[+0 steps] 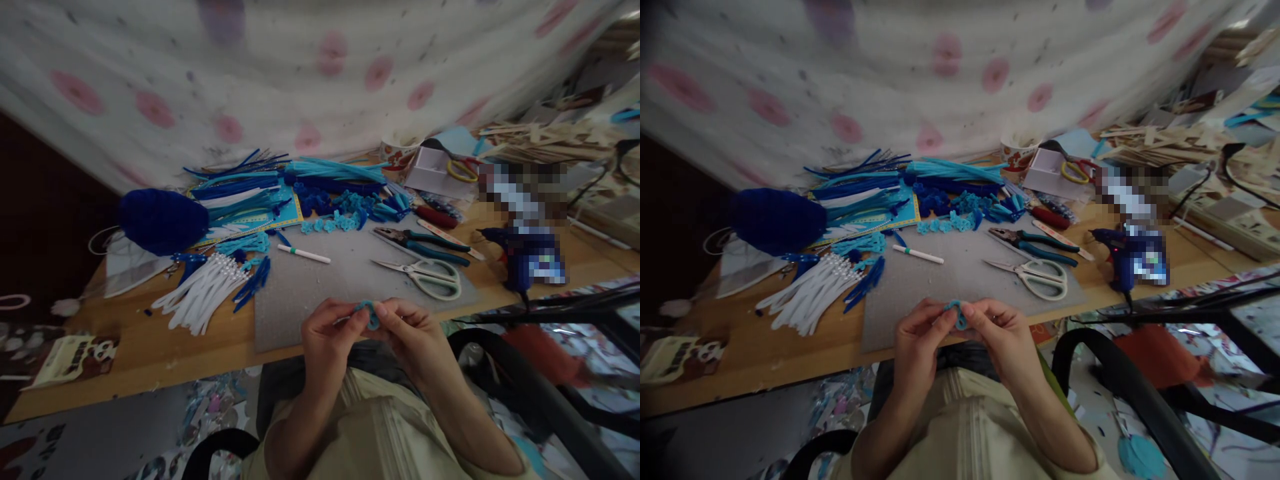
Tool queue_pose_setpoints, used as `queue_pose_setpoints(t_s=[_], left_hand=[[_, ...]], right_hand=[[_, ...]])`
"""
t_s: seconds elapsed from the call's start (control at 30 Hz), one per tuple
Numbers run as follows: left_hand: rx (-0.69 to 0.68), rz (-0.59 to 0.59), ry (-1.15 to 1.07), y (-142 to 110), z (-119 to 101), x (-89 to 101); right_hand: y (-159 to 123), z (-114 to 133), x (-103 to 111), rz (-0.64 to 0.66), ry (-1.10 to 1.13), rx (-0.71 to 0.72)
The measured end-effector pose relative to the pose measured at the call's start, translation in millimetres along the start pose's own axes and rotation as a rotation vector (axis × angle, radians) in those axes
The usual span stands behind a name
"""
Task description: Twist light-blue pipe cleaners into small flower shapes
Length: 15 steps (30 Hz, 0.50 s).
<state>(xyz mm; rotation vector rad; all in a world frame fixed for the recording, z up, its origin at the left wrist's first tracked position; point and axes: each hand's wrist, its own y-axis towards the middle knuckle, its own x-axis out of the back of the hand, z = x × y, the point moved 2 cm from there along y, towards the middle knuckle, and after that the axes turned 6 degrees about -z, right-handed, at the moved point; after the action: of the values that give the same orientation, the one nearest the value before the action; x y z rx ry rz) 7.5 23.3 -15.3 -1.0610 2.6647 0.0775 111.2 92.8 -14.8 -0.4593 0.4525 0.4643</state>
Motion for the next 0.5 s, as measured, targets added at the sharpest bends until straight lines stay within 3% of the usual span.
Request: queue_pose_setpoints(t_s=[0.13,0.33,0.5], left_hand=[[0.059,0.004,-0.031,1.1,0.1,-0.9],[0.373,-0.101,-0.379,4.5,0.7,-4.5],[0.381,-0.130,-0.410,2.5,-2.5,-9.1]], right_hand=[[0.5,0.1,-0.2,0.007,-0.014,-0.006],[2.6,0.9,-6.8,0.033,-0.055,0.065],[5.5,-4.9,-0.6,-0.027,-0.135,0.124]])
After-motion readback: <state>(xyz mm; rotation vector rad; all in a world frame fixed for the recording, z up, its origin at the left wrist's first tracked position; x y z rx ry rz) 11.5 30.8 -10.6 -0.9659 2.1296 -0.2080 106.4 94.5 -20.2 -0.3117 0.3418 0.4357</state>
